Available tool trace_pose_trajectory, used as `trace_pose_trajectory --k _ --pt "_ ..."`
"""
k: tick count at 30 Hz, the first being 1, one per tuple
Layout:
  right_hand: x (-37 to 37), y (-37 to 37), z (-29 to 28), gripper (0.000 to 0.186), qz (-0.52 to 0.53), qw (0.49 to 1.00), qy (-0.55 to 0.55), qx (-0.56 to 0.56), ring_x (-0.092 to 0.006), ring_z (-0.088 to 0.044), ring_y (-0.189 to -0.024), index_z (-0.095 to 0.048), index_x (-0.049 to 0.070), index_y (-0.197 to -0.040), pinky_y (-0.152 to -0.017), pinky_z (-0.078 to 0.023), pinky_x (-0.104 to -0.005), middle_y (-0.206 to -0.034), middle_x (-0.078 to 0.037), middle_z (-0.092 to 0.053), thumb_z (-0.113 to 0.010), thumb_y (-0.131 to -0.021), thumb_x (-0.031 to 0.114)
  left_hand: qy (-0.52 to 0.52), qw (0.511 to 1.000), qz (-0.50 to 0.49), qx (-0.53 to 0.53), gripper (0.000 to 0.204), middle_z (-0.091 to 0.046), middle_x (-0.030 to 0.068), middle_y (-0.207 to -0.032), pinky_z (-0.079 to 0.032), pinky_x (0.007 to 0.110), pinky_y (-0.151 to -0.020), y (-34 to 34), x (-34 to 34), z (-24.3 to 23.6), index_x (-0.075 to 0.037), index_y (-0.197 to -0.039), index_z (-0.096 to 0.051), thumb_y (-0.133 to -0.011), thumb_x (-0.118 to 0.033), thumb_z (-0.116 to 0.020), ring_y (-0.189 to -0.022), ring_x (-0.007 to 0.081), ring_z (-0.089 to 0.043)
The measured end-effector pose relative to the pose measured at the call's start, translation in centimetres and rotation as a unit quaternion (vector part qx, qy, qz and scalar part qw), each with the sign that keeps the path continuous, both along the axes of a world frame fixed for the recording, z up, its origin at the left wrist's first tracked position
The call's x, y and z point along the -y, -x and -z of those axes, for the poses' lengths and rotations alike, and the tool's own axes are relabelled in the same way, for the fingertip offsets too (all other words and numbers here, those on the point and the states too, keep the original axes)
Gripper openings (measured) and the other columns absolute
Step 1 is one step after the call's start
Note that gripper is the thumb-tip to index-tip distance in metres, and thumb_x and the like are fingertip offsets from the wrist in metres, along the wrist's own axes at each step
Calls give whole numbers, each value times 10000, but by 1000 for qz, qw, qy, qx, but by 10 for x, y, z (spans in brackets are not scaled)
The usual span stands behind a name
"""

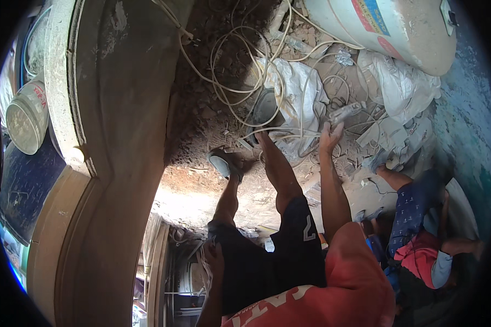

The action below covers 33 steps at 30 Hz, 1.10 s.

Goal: Installing or repairing electrical wiring in a wall channel using a hammer and a screwdriver.

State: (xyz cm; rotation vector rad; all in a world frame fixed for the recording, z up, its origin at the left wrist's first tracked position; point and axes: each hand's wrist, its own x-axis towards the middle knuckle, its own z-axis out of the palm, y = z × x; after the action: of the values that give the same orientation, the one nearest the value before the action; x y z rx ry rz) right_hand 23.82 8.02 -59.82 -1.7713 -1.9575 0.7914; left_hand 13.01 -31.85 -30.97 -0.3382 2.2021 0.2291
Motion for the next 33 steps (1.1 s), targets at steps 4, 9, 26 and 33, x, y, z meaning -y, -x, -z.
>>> trace_pose_trajectory --k 4,9,26,33 --pt "-37 47 -61 131 6 989 97 -113 -195 -548 -800 -560 4 -873 -760 -414 -303 -814 -98 -591 -497 -836 114 -165 985 48 -24 270 -590 191 -964 -462 385 -777 41 -2 138 -15 -1034 -550 -822 -180 -528 -905 341 -570" --pt "-58 28 -121 220 -51 835 337 -432 -118 -394 -521 -447 105 -703 -527 -373 -269 -592 11 -386 -460 -895 212 -159 923 318 -150 239 -587 155 -958 -433 405 -806 156 -79 387 -41 -1032 -575 -817 -119 -509 -949 312 -544" --pt "100 95 -176 132 204 742 631 -96 -65 -304 -401 -396 86 -761 -358 -260 -219 -503 17 -334 -478 -864 79 -216 771 556 -223 163 -552 108 -897 -430 373 -759 228 -192 488 -43 -931 -525 -776 -87 -499 -886 276 -530" --pt "103 87 -171 303 194 688 675 -183 -78 -270 -362 -385 129 -668 -363 -258 -215 -474 28 -293 -422 -912 305 -45 916 383 -110 563 -603 146 -881 -401 469 -817 199 -197 423 14 -1235 -363 -761 -205 -575 -784 341 -583"
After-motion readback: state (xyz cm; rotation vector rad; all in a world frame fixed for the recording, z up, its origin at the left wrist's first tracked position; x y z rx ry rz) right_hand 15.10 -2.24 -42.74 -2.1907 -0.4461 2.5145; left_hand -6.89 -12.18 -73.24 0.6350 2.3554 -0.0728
